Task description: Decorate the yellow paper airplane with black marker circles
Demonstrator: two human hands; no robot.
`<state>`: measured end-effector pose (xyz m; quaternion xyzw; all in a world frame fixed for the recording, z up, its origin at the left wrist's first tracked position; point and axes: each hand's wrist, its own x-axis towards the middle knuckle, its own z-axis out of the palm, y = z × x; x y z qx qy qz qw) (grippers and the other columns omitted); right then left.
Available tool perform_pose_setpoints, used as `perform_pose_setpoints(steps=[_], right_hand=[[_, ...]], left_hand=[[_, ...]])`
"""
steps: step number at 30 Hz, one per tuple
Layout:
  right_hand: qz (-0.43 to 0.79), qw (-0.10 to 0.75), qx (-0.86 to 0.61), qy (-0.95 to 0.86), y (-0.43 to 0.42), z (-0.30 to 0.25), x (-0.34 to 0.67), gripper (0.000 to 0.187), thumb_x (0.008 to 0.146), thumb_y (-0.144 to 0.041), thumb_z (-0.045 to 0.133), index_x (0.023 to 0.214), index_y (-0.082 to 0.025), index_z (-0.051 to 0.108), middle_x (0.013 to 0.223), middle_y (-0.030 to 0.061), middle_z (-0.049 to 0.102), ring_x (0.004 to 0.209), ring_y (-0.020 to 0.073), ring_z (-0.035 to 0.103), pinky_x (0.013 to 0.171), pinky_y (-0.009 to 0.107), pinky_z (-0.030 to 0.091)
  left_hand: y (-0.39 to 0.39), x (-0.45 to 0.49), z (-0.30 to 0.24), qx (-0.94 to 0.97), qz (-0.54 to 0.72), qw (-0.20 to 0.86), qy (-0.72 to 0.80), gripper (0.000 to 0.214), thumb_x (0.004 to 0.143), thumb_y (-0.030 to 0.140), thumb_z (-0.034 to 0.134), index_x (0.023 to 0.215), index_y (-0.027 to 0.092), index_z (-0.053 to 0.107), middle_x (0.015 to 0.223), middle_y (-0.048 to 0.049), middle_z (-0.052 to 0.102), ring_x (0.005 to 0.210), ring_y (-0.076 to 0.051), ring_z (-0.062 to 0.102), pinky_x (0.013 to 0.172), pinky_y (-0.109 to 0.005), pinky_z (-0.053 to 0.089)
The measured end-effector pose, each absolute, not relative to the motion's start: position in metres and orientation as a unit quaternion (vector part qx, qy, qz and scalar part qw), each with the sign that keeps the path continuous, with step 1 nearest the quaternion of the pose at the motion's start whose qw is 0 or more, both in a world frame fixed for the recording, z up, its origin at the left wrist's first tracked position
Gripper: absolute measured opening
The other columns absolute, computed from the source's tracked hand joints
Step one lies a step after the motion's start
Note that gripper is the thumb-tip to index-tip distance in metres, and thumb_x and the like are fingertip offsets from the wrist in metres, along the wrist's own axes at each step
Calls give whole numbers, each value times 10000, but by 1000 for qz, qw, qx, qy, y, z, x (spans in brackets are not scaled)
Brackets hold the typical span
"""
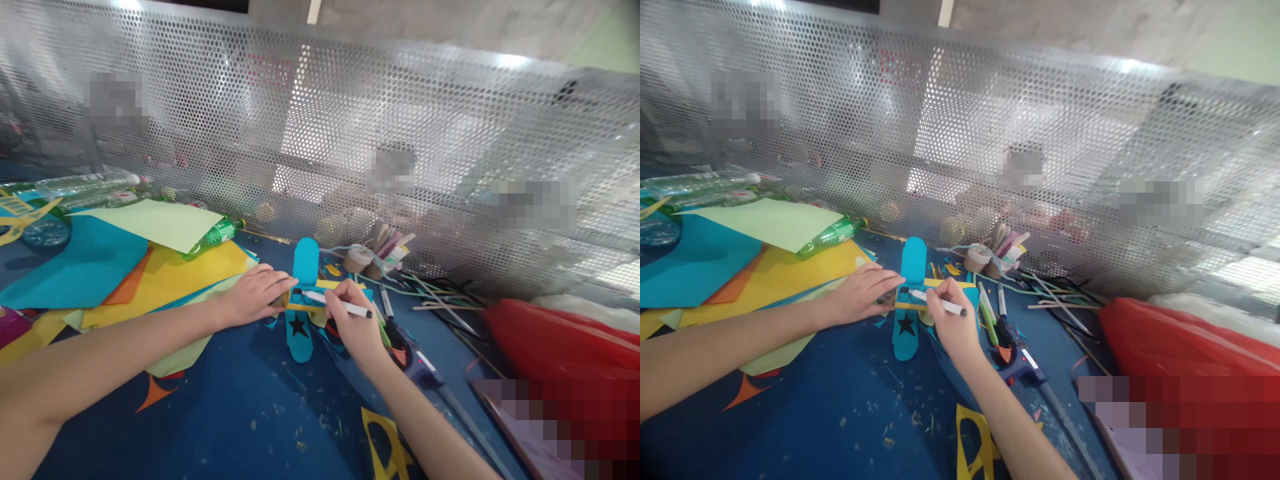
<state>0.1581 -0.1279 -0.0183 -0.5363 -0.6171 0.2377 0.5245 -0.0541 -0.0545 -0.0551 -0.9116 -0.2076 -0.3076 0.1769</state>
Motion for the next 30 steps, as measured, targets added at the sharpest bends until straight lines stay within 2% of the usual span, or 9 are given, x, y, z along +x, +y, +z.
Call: perform_pose_setpoints(steps=[30], right_hand=[[233,523,-552,-606,-129,-17,158,257,788,-323,540,614,-248,367,464,-71,436,442,114,364,457,253,303]], left_hand=[[-53,-55,-57,-914,-303,168,-209,466,945,408,524,1329,159,434,1235,-113,601,1123,-235,558,1030,-413,361]])
